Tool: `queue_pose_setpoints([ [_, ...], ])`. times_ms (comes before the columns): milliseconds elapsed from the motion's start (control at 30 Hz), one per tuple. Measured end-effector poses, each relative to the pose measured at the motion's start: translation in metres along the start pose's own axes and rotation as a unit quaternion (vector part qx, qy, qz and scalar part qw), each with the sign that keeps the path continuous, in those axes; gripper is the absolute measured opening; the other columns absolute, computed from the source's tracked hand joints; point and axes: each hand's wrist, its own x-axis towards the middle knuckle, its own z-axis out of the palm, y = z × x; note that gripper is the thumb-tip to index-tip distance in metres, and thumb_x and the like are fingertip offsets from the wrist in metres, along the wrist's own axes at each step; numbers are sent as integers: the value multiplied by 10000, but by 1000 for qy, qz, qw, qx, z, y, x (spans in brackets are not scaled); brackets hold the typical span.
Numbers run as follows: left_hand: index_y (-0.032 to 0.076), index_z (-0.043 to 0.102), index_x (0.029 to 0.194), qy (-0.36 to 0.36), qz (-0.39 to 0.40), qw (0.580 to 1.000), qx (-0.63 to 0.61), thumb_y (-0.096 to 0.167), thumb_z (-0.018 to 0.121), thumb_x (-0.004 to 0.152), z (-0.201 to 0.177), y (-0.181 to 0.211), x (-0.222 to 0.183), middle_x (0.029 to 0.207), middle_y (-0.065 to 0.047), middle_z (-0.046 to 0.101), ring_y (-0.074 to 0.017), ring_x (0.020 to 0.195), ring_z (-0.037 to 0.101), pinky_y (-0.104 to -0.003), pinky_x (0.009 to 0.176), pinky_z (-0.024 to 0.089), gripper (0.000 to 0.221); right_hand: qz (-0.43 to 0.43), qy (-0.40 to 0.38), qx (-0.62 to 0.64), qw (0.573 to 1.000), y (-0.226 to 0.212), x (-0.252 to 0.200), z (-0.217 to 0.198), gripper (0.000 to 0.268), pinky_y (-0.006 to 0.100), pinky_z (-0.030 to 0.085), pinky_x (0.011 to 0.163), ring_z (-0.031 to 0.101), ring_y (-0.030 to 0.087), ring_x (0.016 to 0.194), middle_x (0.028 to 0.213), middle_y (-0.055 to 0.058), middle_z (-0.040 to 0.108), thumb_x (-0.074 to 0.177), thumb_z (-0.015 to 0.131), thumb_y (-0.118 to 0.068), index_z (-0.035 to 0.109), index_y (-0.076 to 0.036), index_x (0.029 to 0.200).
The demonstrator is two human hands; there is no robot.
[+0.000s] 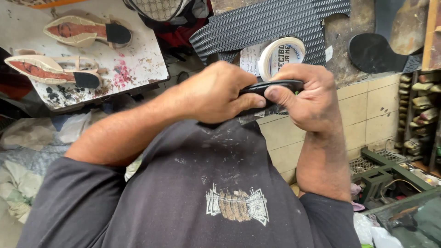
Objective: Apply adhesive to a shoe and attach a new rubber sole
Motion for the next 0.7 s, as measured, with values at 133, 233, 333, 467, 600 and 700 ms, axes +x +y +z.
queue_pose_setpoints([
  [133, 88, 432, 1489, 91, 23, 972, 213, 499, 1046, 614, -19, 4, -7, 1140, -216, 693, -479, 870, 723, -689, 737, 567, 1145, -31, 137, 49, 989, 26, -8, 8, 141, 299, 423, 592, 519, 163, 640, 752, 141, 535, 937, 782, -10, 659, 59, 944],
  [233, -95, 467, 1461, 362, 211, 894, 161, 507, 1061, 776, -15, -15, -29, 1319, -301, 581, -526, 1326, 539, -598, 1169, 428, 1088, -31, 349, 177, 920, 43, -10, 26, 148, 277, 517, 498, 584, 163, 560, 756, 111, 557, 931, 733, -103, 609, -34, 888],
  [333, -29, 484, 1100, 459, 289, 824, 164, 472, 784, 859, 26, -44, -53, 991, -147, 507, -380, 961, 517, -494, 847, 490, 632, 3, 420, 258, 870, 19, -3, 58, 169, 262, 569, 437, 635, 189, 471, 690, 101, 592, 978, 682, -180, 592, -69, 889],
  [467, 52, 431, 1194, 297, 74, 910, -279, 391, 835, 847, 66, -101, -39, 1031, -83, 476, -199, 858, 573, -305, 640, 503, 631, 57, 420, 345, 837, 4, -5, 95, 195, 333, 668, 587, 740, 223, 606, 703, 140, 697, 990, 669, -252, 564, -97, 932],
  [600, 39, 733, 902, 292, -14, 908, -299, 240, 827, 893, 20, -57, -14, 722, -79, 734, -127, 651, 696, -305, 532, 540, 221, -17, 248, 110, 962, -1, -8, 94, 503, 260, 539, 559, 635, 144, 559, 646, 103, 654, 965, 617, -538, 626, -42, 882],
  [700, 30, 734, 856, 257, -23, 920, -294, 225, 859, 859, 9, -50, -17, 679, -81, 718, -115, 622, 665, -295, 514, 535, 231, -44, 263, -64, 962, -3, -10, 77, 671, 293, 512, 663, 546, 144, 743, 972, 178, 668, 980, 581, -590, 596, 35, 1226],
])
